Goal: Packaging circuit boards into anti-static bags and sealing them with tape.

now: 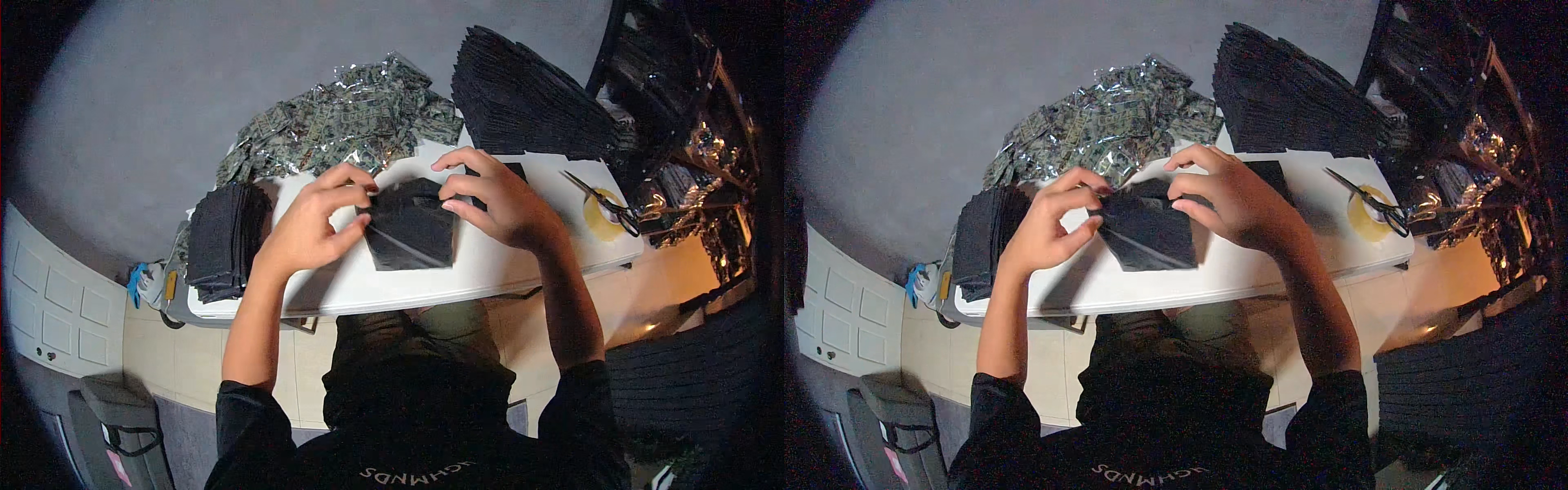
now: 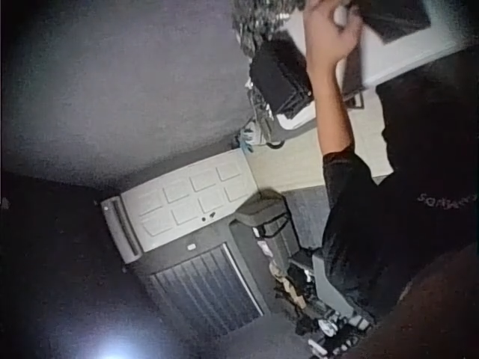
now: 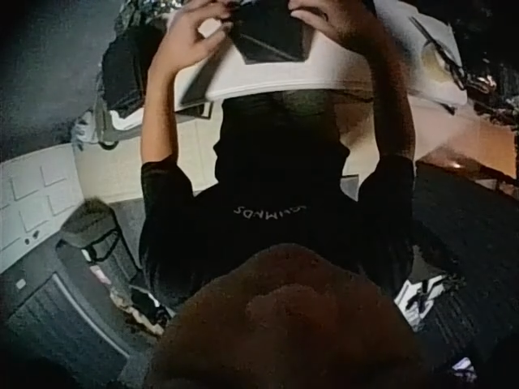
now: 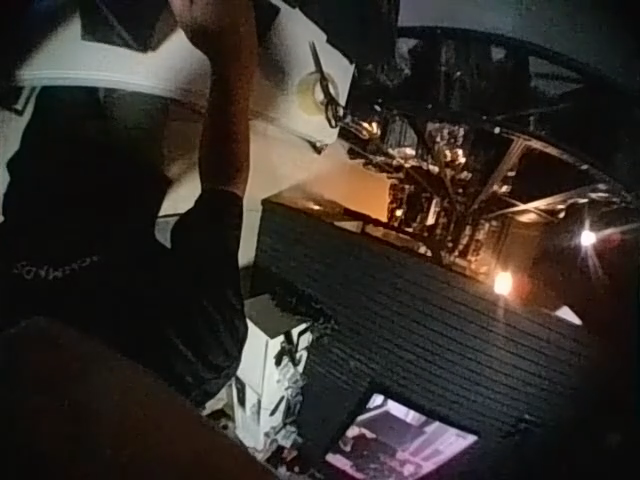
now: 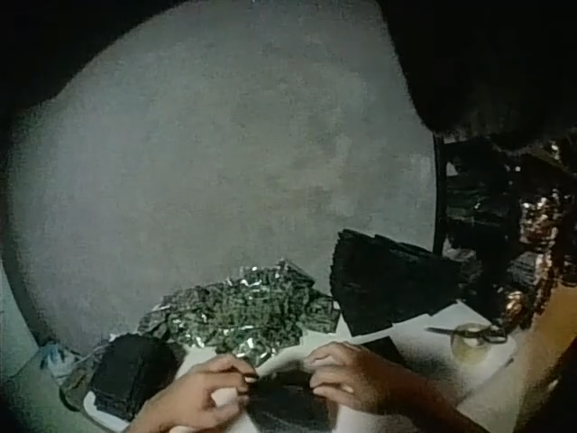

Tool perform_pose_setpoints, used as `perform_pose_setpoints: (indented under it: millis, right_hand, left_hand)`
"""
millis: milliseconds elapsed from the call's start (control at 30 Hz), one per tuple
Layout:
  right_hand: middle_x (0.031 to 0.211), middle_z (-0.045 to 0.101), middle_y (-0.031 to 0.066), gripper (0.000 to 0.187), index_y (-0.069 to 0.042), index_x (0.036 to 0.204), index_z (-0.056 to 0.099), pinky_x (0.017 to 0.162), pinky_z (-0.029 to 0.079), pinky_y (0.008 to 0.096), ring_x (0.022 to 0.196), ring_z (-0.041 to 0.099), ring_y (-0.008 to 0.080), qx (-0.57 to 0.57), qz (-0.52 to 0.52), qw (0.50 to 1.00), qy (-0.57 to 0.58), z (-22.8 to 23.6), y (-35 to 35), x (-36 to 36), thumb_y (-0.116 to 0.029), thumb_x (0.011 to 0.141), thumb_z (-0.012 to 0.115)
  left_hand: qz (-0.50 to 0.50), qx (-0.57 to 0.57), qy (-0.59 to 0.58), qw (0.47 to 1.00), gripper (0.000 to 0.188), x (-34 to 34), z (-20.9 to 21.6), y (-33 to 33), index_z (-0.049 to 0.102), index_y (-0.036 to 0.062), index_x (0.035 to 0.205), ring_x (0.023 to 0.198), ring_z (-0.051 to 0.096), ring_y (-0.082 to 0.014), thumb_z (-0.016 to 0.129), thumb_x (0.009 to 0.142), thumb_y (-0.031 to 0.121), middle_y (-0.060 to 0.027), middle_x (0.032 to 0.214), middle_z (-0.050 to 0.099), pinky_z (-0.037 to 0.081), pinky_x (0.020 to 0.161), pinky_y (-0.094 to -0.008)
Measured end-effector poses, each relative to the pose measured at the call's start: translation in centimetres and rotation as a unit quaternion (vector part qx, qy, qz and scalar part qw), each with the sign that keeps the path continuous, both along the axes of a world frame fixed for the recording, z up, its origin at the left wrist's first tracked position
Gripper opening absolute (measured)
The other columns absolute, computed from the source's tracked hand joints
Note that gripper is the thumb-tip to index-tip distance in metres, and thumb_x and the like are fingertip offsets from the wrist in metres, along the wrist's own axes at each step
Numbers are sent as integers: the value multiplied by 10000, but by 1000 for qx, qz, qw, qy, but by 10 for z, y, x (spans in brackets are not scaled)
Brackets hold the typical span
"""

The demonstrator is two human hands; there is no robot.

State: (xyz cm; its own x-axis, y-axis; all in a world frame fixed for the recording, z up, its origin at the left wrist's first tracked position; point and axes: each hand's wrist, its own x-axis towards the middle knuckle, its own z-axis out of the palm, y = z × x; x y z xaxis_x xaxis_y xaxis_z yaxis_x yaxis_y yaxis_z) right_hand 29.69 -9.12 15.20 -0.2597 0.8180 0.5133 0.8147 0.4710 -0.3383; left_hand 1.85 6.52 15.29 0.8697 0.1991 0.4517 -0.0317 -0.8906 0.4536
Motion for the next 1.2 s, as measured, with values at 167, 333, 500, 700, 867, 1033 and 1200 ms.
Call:
perform_pose_setpoints:
  millis: [167, 333, 500, 700, 867, 1033, 1200]
  right_hand:
    - [1328, 618, 155, 65, 3, 1056, 661, 1009, 524, 374, 1208, 644, 249, -17, -2, 994, 108, -23, 8, -9, -41, 1009, 667]
    - [1245, 648, 124, 78, -2, 1127, 634, 921, 502, 304, 1073, 628, 158, 14, -17, 946, 323, -85, 19, -18, -27, 1060, 604]
    - [1239, 659, 86, 110, -14, 1181, 618, 886, 498, 278, 1005, 621, 118, 60, -37, 889, 452, -115, 29, -29, -32, 1074, 601]
    - [1019, 711, 115, 139, -16, 1175, 609, 735, 532, 339, 817, 685, 182, 170, -187, 865, 433, -133, 36, -63, -87, 1063, 649]
    - [620, 407, 142, 357, -7, 840, 484, 501, 342, 377, 555, 423, 122, 206, -298, 875, 320, -148, 42, -66, -198, 1095, 644]
    - [738, 628, 285, 295, 10, 914, 589, 576, 467, 510, 719, 640, 522, 118, -315, 887, 317, -139, 40, -64, -228, 1071, 665]
    - [938, 693, 308, 396, -8, 1225, 583, 782, 546, 594, 900, 665, 546, -64, -329, 900, 279, -131, 53, -51, -361, 1064, 661]
  left_hand:
    - [52, -123, -21, 991, 147, 0, -21, 2, 617, -30, 997, 960, 679, -287, 702, 903, 43, -158, 1146, 670, 558, 819, -363]
    - [70, -240, -99, 963, 340, 11, -65, -5, 556, 45, 1249, 1011, 655, -159, 733, 962, -3, -95, 1181, 673, 569, 859, -314]
    - [52, -378, -226, 896, 682, 29, -108, -39, 404, 59, 1548, 1137, 644, -153, 760, 970, -7, -93, 1274, 673, 525, 992, -311]
    - [191, -356, -275, 872, 194, 45, -164, -56, 666, -37, 1174, 933, 644, -137, 688, 1062, 120, -79, 1025, 735, 531, 850, -306]
    - [244, -232, -318, 886, 204, 62, -155, -62, 624, -33, 1018, 791, 625, -138, 639, 1093, 156, -139, 838, 707, 524, 724, -322]
    - [293, -209, -290, 887, 243, 53, -150, -53, 597, -25, 944, 676, 572, -123, 615, 1104, 158, -113, 718, 650, 469, 605, -339]
    - [364, -276, -204, 866, 241, 48, -145, -28, 641, -13, 1009, 556, 527, -157, 613, 1104, 207, -106, 596, 557, 391, 525, -367]
